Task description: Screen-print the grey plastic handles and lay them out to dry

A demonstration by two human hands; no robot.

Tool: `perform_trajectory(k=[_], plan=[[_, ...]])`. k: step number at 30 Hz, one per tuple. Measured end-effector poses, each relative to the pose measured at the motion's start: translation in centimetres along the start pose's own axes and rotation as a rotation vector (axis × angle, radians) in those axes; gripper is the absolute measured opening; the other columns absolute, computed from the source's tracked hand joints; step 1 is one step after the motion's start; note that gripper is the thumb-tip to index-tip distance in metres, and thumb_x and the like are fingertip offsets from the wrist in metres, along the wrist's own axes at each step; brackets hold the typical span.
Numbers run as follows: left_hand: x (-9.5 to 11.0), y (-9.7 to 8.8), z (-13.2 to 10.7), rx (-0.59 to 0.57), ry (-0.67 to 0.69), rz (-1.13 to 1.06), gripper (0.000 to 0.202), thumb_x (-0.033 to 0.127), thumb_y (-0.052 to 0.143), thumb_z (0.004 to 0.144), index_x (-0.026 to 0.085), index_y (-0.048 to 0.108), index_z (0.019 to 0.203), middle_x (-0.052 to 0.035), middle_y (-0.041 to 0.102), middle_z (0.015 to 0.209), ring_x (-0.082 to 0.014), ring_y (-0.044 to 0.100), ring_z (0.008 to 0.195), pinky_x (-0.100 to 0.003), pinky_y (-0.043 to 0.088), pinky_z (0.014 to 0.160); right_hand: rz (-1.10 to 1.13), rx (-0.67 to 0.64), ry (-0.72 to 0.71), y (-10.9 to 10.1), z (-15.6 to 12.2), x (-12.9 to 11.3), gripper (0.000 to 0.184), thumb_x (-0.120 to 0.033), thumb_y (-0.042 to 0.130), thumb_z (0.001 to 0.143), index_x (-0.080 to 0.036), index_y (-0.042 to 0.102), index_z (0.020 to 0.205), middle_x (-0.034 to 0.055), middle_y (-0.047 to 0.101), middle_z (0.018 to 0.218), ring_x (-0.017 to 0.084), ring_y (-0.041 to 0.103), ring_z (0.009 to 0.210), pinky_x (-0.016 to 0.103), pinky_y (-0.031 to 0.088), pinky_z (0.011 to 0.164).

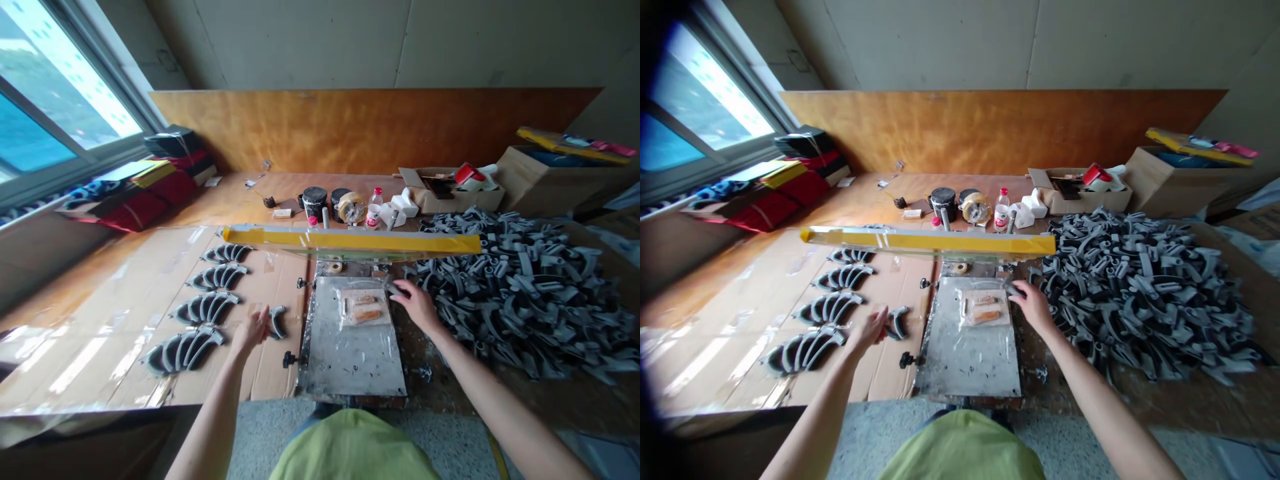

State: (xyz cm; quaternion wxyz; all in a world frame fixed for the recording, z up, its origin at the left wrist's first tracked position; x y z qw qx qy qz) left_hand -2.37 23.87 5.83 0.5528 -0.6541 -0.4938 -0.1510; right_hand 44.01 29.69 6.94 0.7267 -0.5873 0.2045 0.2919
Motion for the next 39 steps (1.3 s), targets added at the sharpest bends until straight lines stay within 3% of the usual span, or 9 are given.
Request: perform_trajectory(k=[6, 10, 13, 17, 21, 25, 28, 33, 39], plan=[[15.7, -2.9, -2.9, 0.023, 0.454, -0.603, 0.045, 0.064, 0.045, 0.087, 0.020, 0.055, 0.089, 0.0019, 0.060, 0.060, -0.0108, 0.052, 0.045, -0.021, 0.042, 0.046, -0.094, -0.235, -0.466, 7.3, -1.9, -8.9, 0.018, -0.011, 0.068, 0.083, -0.019, 0.072, 0.099, 0.0061, 0.070, 0.096, 0.022, 0.060, 0.095, 0.034, 0.051, 0.084], [20.2, -3.7, -5.4, 0.048, 0.547, -0.681, 0.040, 0.051, 0.046, 0.090, 0.019, 0.052, 0.066, 0.0017, 0.055, 0.052, -0.0093, 0.046, 0.042, -0.019, 0.038, 0.042, -0.325, -0.268, -0.485, 7.9, -2.8, -10.1, 0.015, -0.016, 0.064, 0.088, -0.019, 0.072, 0.101, 0.0067, 0.069, 0.089, 0.023, 0.059, 0.094, 0.035, 0.050, 0.084], [18.4, -3.7, -6.9, 0.066, 0.513, -0.643, 0.038, 0.048, 0.047, 0.089, 0.017, 0.062, 0.072, -0.0008, 0.059, 0.057, -0.0124, 0.052, 0.049, -0.022, 0.042, 0.046, -0.370, -0.171, -0.462, 6.0, -3.2, -10.0, 0.022, -0.016, 0.064, 0.087, -0.019, 0.071, 0.108, 0.0073, 0.073, 0.091, 0.024, 0.063, 0.095, 0.036, 0.052, 0.086], [11.9, -2.4, -8.8, -0.013, 0.359, -0.530, 0.049, 0.060, 0.051, 0.085, 0.017, 0.073, 0.093, -0.0045, 0.068, 0.073, -0.0198, 0.062, 0.069, -0.027, 0.049, 0.059, -0.364, 0.061, -0.291, 0.7, -1.0, -7.6, 0.032, -0.028, 0.045, 0.097, -0.013, 0.072, 0.090, 0.0078, 0.074, 0.092, 0.017, 0.066, 0.089, 0.027, 0.054, 0.084], [3.8, 1.7, -9.6, -0.198, 0.103, -0.419, 0.067, 0.066, 0.062, 0.075, 0.019, 0.065, 0.123, -0.0034, 0.069, 0.078, -0.0211, 0.063, 0.070, -0.027, 0.047, 0.057, -0.308, 0.153, -0.278, -2.4, 3.5, -8.2, 0.037, -0.025, 0.055, 0.092, -0.010, 0.062, 0.125, 0.0149, 0.063, 0.124, 0.025, 0.059, 0.114, 0.039, 0.048, 0.101], [-1.3, 5.8, -8.6, -0.247, 0.055, -0.432, 0.087, 0.066, 0.062, 0.075, 0.019, 0.042, 0.145, -0.0010, 0.066, 0.076, -0.0183, 0.061, 0.066, -0.026, 0.045, 0.057, -0.337, -0.025, -0.415, 0.6, 7.2, -12.7, 0.053, -0.019, 0.069, 0.082, -0.019, 0.053, 0.133, 0.0149, 0.053, 0.133, 0.029, 0.050, 0.121, 0.043, 0.045, 0.101], [-2.8, 7.2, -7.8, -0.223, 0.052, -0.414, 0.083, 0.066, 0.060, 0.077, 0.019, 0.043, 0.143, 0.0004, 0.063, 0.075, -0.0175, 0.059, 0.065, -0.026, 0.044, 0.057, -0.477, -0.228, -0.380, 3.9, 7.9, -13.9, 0.029, -0.016, 0.069, 0.081, -0.018, 0.062, 0.110, 0.0115, 0.063, 0.106, 0.026, 0.057, 0.104, 0.034, 0.048, 0.088], [-3.1, 7.7, -7.7, -0.219, 0.039, -0.425, 0.078, 0.066, 0.059, 0.078, 0.017, 0.049, 0.138, 0.0000, 0.062, 0.075, -0.0184, 0.058, 0.068, -0.026, 0.044, 0.060, -0.557, -0.366, -0.306, 6.2, 5.7, -12.6, 0.010, -0.013, 0.059, 0.084, -0.018, 0.063, 0.091, 0.0090, 0.068, 0.088, 0.022, 0.062, 0.088, 0.028, 0.046, 0.078], [-3.0, 7.7, -8.1, -0.199, 0.027, -0.447, 0.075, 0.065, 0.058, 0.079, 0.017, 0.051, 0.136, -0.0003, 0.063, 0.077, -0.0190, 0.059, 0.072, -0.026, 0.046, 0.064, -0.488, -0.453, -0.531, 6.4, 0.7, -13.7, 0.022, 0.000, 0.051, 0.077, -0.016, 0.062, 0.086, 0.0105, 0.066, 0.088, 0.023, 0.058, 0.089, 0.030, 0.045, 0.074]])
Point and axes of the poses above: each hand's wrist, its own z-axis towards the middle knuckle, its own y-axis out of the palm, x = y × z, the point moved 6 cm from there along z, towards the middle knuckle
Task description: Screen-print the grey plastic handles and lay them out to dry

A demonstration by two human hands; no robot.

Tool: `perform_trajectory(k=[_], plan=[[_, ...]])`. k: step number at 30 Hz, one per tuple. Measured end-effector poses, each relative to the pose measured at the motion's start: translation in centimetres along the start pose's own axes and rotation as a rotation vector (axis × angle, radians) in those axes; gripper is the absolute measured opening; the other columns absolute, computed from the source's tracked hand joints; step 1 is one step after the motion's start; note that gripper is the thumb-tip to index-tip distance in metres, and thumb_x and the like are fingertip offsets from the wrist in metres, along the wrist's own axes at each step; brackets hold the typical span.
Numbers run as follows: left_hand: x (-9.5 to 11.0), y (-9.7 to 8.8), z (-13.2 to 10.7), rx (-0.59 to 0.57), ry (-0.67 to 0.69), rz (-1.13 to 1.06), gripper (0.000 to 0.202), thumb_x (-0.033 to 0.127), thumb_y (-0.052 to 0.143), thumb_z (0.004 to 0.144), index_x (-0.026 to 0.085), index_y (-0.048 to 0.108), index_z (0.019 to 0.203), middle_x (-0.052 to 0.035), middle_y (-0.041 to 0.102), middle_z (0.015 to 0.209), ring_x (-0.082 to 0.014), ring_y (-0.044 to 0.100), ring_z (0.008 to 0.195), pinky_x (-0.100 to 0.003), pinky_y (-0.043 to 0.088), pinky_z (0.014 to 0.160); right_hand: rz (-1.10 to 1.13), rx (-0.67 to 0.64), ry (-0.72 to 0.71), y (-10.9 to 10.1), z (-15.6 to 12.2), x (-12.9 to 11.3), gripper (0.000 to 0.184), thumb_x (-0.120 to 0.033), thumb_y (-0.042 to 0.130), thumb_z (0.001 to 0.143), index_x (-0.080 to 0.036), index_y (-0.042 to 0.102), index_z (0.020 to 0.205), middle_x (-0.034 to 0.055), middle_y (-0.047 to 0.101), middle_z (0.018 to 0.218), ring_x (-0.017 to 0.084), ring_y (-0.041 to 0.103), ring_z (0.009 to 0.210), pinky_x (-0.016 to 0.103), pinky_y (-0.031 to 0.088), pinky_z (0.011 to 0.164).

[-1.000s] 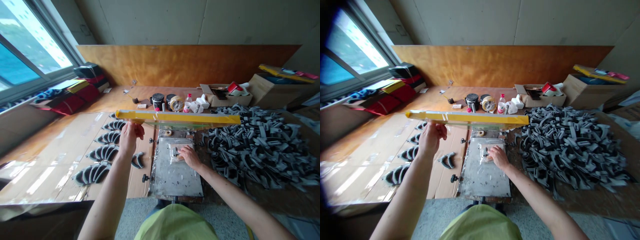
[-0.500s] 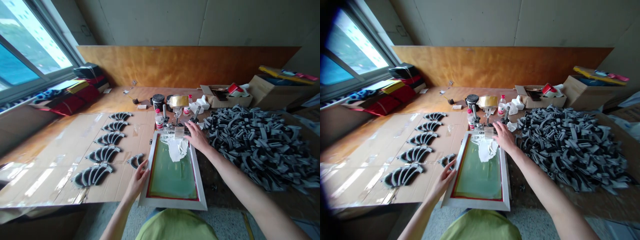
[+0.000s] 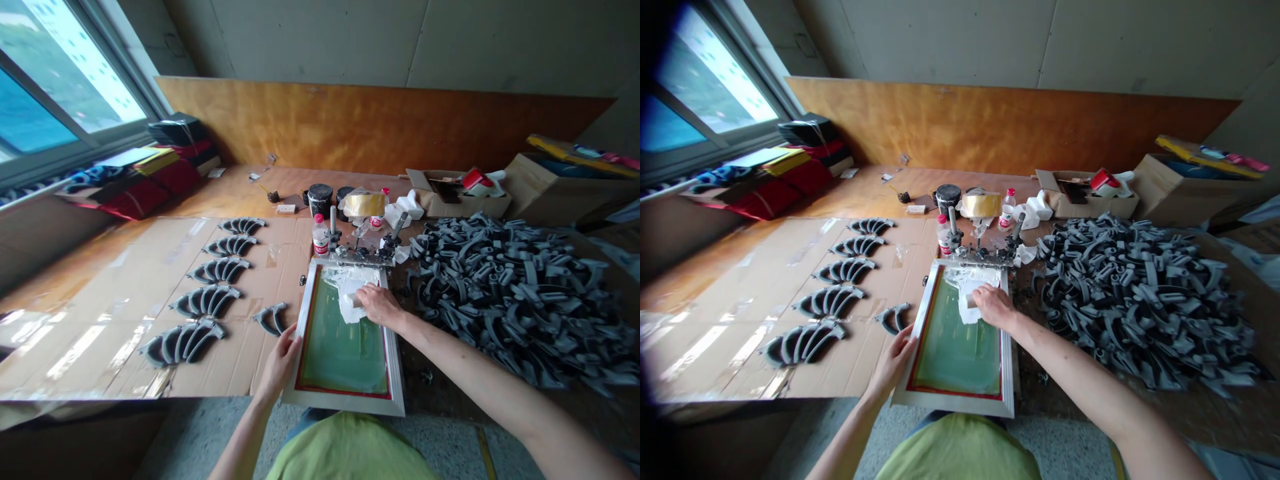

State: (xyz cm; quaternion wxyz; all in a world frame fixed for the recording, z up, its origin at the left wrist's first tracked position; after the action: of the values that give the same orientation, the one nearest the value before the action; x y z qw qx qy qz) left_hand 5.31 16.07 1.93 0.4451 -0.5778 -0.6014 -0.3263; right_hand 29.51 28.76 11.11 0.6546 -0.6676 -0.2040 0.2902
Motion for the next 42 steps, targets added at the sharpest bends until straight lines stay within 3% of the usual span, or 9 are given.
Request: perform_trajectory(k=[5, 9, 13, 19, 24, 29, 33, 38, 42], plan=[[0.0, 0.1, -0.1, 0.010, 0.000, -0.013, 0.075, 0.064, 0.059, 0.079, 0.015, 0.051, 0.135, -0.0016, 0.065, 0.079, -0.0190, 0.060, 0.073, -0.027, 0.046, 0.064, 0.070, -0.035, -0.182, -0.8, -2.6, -0.4, 0.026, 0.004, 0.050, 0.074, -0.018, 0.062, 0.083, 0.0079, 0.064, 0.087, 0.022, 0.057, 0.088, 0.029, 0.044, 0.072], [0.0, 0.0, 0.0, 0.036, 0.006, -0.021, 0.076, 0.064, 0.061, 0.076, 0.014, 0.054, 0.132, -0.0020, 0.066, 0.078, -0.0193, 0.061, 0.071, -0.027, 0.047, 0.063, 0.150, -0.044, -0.202, -2.0, -1.6, 0.8, 0.023, 0.002, 0.054, 0.074, -0.020, 0.061, 0.077, 0.0033, 0.064, 0.081, 0.019, 0.058, 0.082, 0.026, 0.042, 0.069], [0.3, 0.1, 0.0, 0.024, 0.006, -0.060, 0.077, 0.064, 0.065, 0.074, 0.014, 0.054, 0.131, -0.0019, 0.067, 0.077, -0.0189, 0.062, 0.068, -0.027, 0.047, 0.060, 0.142, 0.114, -0.088, -1.4, -0.6, 0.7, 0.022, -0.001, 0.052, 0.079, -0.018, 0.064, 0.081, 0.0055, 0.065, 0.085, 0.021, 0.058, 0.087, 0.029, 0.045, 0.074], [1.3, -0.1, -0.3, 0.026, -0.006, -0.087, 0.076, 0.061, 0.068, 0.072, 0.013, 0.055, 0.129, -0.0017, 0.067, 0.076, -0.0170, 0.061, 0.066, -0.025, 0.047, 0.058, 0.192, 0.193, -0.246, 0.0, -4.5, -1.0, 0.034, 0.003, 0.046, 0.081, -0.018, 0.067, 0.097, 0.0081, 0.067, 0.096, 0.022, 0.058, 0.098, 0.032, 0.048, 0.084], [2.7, -0.1, -1.0, 0.004, -0.027, -0.113, 0.081, 0.063, 0.070, 0.070, 0.014, 0.054, 0.132, -0.0023, 0.068, 0.076, -0.0179, 0.063, 0.065, -0.026, 0.048, 0.057, 0.238, 0.151, -0.072, -3.1, -0.3, 1.6, 0.020, -0.012, 0.062, 0.086, -0.024, 0.069, 0.101, 0.0022, 0.067, 0.092, 0.018, 0.062, 0.085, 0.027, 0.047, 0.075], [7.8, -1.4, -2.6, -0.002, -0.036, -0.112, 0.077, 0.061, 0.073, 0.067, 0.022, 0.058, 0.132, -0.0047, 0.071, 0.086, -0.0237, 0.067, 0.075, -0.030, 0.052, 0.062, 0.128, 0.179, 0.202, -6.7, 4.8, 5.2, 0.066, -0.024, 0.075, 0.080, -0.033, 0.050, 0.141, 0.0037, 0.066, 0.104, 0.021, 0.064, 0.084, 0.027, 0.046, 0.072], [13.7, -2.7, -2.1, 0.058, 0.115, -0.077, 0.056, 0.067, 0.063, 0.074, 0.019, 0.074, 0.100, -0.0069, 0.071, 0.103, -0.0262, 0.065, 0.095, -0.030, 0.053, 0.072, 0.126, 0.444, 0.365, -8.9, 2.5, 10.2, 0.049, -0.033, 0.061, 0.090, -0.024, 0.052, 0.138, 0.0071, 0.067, 0.108, 0.024, 0.063, 0.092, 0.030, 0.047, 0.076], [21.6, -1.2, 0.4, 0.019, 0.398, -0.338, 0.048, 0.062, 0.057, 0.082, 0.019, 0.066, 0.102, -0.0073, 0.069, 0.097, -0.0193, 0.064, 0.082, -0.027, 0.052, 0.063, 0.287, 0.329, 0.556, -2.8, -2.9, 13.4, 0.031, -0.030, 0.057, 0.087, -0.017, 0.062, 0.114, 0.0064, 0.070, 0.085, 0.024, 0.065, 0.080, 0.031, 0.048, 0.072], [24.4, 0.3, 1.8, 0.006, 0.425, -0.375, 0.047, 0.062, 0.047, 0.088, 0.018, 0.061, 0.096, -0.0049, 0.067, 0.082, -0.0149, 0.063, 0.075, -0.023, 0.050, 0.061, 0.468, 0.377, 0.482, 2.3, -5.1, 9.9, 0.074, -0.041, 0.064, 0.084, -0.012, 0.032, 0.144, 0.0068, 0.069, 0.092, 0.023, 0.066, 0.082, 0.032, 0.050, 0.071]])
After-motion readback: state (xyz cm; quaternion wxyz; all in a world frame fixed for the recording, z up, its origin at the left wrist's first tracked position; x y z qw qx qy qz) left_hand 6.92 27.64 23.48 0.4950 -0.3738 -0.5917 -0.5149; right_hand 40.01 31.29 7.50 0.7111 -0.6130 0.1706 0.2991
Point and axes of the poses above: each hand's wrist, its own z-axis towards the middle knuckle, its own y-axis out of the palm, x = y × z, the point moved 6 cm from there along z, towards the middle knuckle
